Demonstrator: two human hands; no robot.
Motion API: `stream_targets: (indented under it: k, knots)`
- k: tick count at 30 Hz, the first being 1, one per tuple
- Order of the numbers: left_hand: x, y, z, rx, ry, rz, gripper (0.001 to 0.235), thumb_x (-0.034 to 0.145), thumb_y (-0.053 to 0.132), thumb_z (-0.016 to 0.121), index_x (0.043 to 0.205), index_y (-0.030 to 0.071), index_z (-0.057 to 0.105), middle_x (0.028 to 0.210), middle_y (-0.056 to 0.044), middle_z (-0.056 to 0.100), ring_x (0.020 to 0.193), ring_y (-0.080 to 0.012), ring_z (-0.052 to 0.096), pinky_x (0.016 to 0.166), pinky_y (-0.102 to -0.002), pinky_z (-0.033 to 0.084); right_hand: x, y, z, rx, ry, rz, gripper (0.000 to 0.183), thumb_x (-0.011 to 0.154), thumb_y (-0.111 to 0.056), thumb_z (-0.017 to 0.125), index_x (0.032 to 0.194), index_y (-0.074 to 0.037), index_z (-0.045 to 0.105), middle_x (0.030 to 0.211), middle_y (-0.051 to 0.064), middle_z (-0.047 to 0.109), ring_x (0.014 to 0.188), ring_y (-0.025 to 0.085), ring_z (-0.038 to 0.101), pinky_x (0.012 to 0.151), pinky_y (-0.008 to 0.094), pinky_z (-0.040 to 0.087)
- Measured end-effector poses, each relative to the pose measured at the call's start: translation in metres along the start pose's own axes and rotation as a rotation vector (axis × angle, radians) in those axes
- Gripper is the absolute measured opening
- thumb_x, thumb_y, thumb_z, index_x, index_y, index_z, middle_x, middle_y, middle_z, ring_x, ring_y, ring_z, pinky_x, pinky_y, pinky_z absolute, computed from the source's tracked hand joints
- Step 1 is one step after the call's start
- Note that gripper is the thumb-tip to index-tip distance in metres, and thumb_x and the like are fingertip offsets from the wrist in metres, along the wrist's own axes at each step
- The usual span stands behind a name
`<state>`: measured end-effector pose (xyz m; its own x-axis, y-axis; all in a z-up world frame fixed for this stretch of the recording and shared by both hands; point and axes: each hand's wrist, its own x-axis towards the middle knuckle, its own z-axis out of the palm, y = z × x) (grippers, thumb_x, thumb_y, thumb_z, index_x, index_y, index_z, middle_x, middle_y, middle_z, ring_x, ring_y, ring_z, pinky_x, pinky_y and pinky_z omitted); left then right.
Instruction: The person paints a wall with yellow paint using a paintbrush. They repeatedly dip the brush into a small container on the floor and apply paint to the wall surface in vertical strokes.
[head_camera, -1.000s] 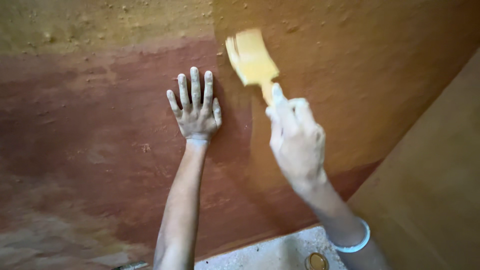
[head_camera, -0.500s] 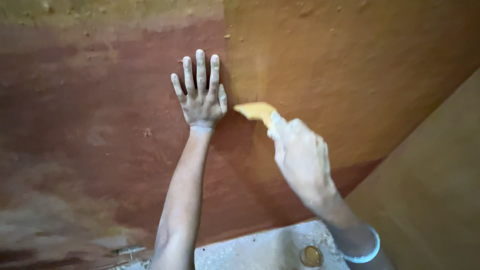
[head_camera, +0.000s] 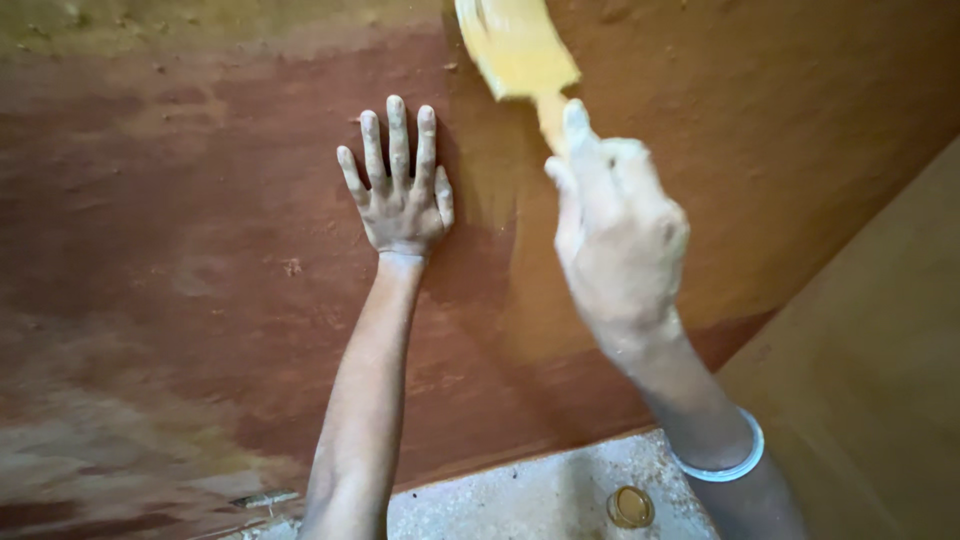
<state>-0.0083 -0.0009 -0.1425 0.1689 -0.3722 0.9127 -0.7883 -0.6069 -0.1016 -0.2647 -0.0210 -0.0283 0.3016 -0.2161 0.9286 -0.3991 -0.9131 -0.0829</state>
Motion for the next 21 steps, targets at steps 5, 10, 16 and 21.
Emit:
stream_targets:
  k: [5,10,16,21]
  knots:
    - [0.001,-0.001,-0.001,-0.004,0.023,0.01,0.058,0.113,0.035,0.044,0.169,0.026,0.032,0.174,-0.007,0.024,0.161,-0.0327,0.02,0.13,-0.059,0.007,-0.067,-0.006,0.002,-0.023,-0.24,0.1,0.038,0.097,-0.019,0.072,0.134,-0.009,0.067,0.092,0.011,0.065,0.065,0.029,0.067,0.057,0.041,0.055]
    - [0.001,-0.001,0.0,0.02,0.043,0.012,0.061,0.111,0.033,0.047,0.169,0.025,0.033,0.174,-0.007,0.023,0.161,-0.0327,0.02,0.13,-0.058,0.007,-0.106,-0.006,-0.012,0.022,-0.502,0.202,0.033,0.095,-0.022,0.067,0.127,-0.014,0.069,0.086,0.012,0.067,0.065,0.034,0.068,0.056,0.046,0.056]
    - [-0.003,-0.001,0.001,-0.001,0.016,0.009,0.06,0.111,0.034,0.047,0.169,0.025,0.034,0.174,-0.007,0.025,0.16,-0.0332,0.021,0.13,-0.058,0.007,-0.07,-0.001,-0.008,-0.014,-0.502,0.156,0.03,0.098,-0.021,0.067,0.126,-0.012,0.069,0.086,0.014,0.067,0.068,0.035,0.069,0.058,0.045,0.056]
    - [0.001,-0.001,-0.001,0.001,0.057,0.012,0.061,0.108,0.035,0.048,0.167,0.025,0.036,0.173,-0.007,0.028,0.16,-0.0327,0.022,0.129,-0.058,0.008,-0.012,-0.003,-0.027,0.028,-0.069,0.046,0.036,0.098,-0.013,0.075,0.134,-0.009,0.069,0.099,0.012,0.067,0.08,0.03,0.069,0.067,0.042,0.056]
